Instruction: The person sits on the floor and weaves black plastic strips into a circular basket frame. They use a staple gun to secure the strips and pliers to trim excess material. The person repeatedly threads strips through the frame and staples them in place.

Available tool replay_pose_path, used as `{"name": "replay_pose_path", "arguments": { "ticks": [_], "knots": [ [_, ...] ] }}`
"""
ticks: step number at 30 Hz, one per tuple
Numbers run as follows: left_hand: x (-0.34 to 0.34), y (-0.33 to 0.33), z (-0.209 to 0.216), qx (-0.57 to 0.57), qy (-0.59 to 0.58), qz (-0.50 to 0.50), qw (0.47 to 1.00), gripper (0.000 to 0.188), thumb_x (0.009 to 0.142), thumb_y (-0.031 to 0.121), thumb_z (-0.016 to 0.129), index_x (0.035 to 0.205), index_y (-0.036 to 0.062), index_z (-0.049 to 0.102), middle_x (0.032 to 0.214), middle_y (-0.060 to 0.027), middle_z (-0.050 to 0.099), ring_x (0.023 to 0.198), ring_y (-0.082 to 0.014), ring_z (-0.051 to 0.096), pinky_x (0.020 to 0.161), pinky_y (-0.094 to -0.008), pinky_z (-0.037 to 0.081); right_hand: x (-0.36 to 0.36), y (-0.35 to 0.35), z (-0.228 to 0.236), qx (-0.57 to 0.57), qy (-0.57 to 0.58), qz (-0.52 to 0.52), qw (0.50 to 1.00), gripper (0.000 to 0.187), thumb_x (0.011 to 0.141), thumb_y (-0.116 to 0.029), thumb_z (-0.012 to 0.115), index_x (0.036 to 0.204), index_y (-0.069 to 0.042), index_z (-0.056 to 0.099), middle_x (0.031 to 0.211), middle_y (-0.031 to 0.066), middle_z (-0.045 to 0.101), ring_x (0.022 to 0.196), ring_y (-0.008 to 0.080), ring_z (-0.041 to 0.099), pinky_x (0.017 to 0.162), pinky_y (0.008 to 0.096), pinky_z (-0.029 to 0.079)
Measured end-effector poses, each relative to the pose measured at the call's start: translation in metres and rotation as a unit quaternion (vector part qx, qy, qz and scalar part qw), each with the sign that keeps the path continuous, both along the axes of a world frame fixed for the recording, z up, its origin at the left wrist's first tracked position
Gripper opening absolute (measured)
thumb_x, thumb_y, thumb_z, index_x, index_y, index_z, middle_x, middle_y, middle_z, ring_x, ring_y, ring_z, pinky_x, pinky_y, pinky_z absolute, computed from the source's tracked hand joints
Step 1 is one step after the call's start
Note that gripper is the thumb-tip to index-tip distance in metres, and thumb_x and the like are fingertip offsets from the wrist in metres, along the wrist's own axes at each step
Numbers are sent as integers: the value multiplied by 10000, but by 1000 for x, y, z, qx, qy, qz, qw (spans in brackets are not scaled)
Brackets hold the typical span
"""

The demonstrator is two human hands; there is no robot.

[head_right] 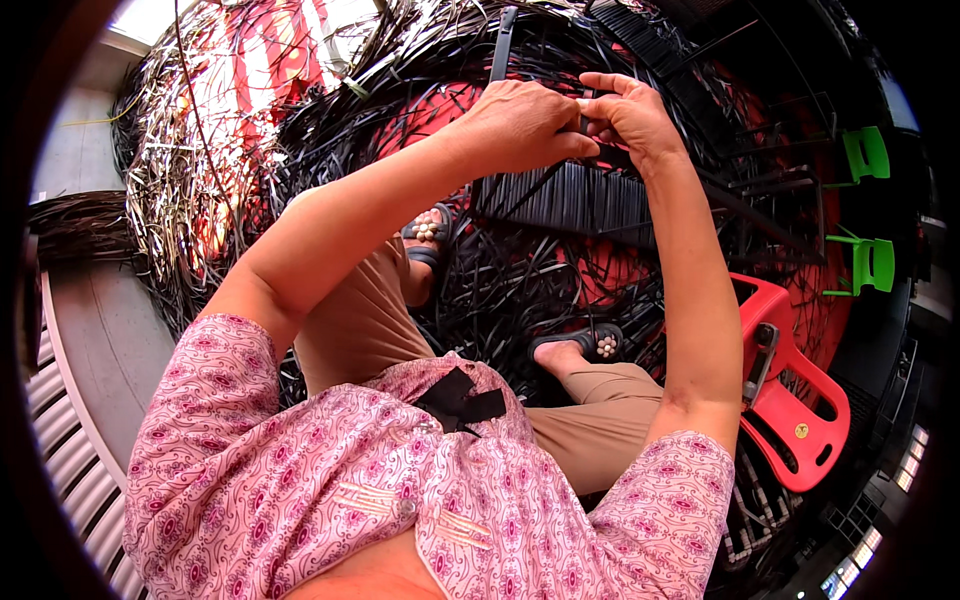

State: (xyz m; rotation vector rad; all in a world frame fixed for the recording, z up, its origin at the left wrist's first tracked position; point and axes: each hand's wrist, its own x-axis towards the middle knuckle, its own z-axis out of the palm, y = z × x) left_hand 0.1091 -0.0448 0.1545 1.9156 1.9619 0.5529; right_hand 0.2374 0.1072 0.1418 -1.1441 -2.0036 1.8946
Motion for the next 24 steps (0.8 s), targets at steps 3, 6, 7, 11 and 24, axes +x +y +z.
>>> {"name": "replay_pose_path", "arguments": {
  "ticks": [3,6,7,11,24],
  "knots": [
    [0,8,-2,-37,-18,15,999,466,944,535,496,1024,136,725,873,-147,713,879,-343,685,758,-484,509,0,-5,-1,1,17,-17,1000,441,830,-18,704,1251,-8,574,883,68,714,600,59,624,524,166,478],
    [1,11,-9,-41,9,26,999,442,963,502,479,1033,136,718,869,-147,712,876,-350,685,766,-481,515,1,-4,-3,17,25,-4,1000,441,823,-21,714,1244,-10,584,881,69,714,603,60,624,518,172,466],
    [3,9,-8,-36,8,17,999,445,963,502,480,1022,131,717,865,-145,711,869,-349,685,761,-480,517,2,-4,-4,22,27,-4,999,440,822,-22,715,1242,-11,586,873,65,712,602,61,623,518,172,465],
    [3,5,-6,-20,12,-12,1000,459,936,525,524,986,110,712,841,-142,707,844,-343,689,743,-470,520,5,-4,-8,16,23,3,1000,434,825,-29,716,1241,-15,593,827,46,698,594,65,619,531,174,471],
    [-8,6,-1,-28,0,-44,999,431,739,478,759,960,109,724,850,-117,701,886,-315,683,760,-453,512,17,-29,7,50,250,-93,962,415,853,-13,727,1241,12,582,848,81,729,707,108,690,619,184,525]
  ]
}}
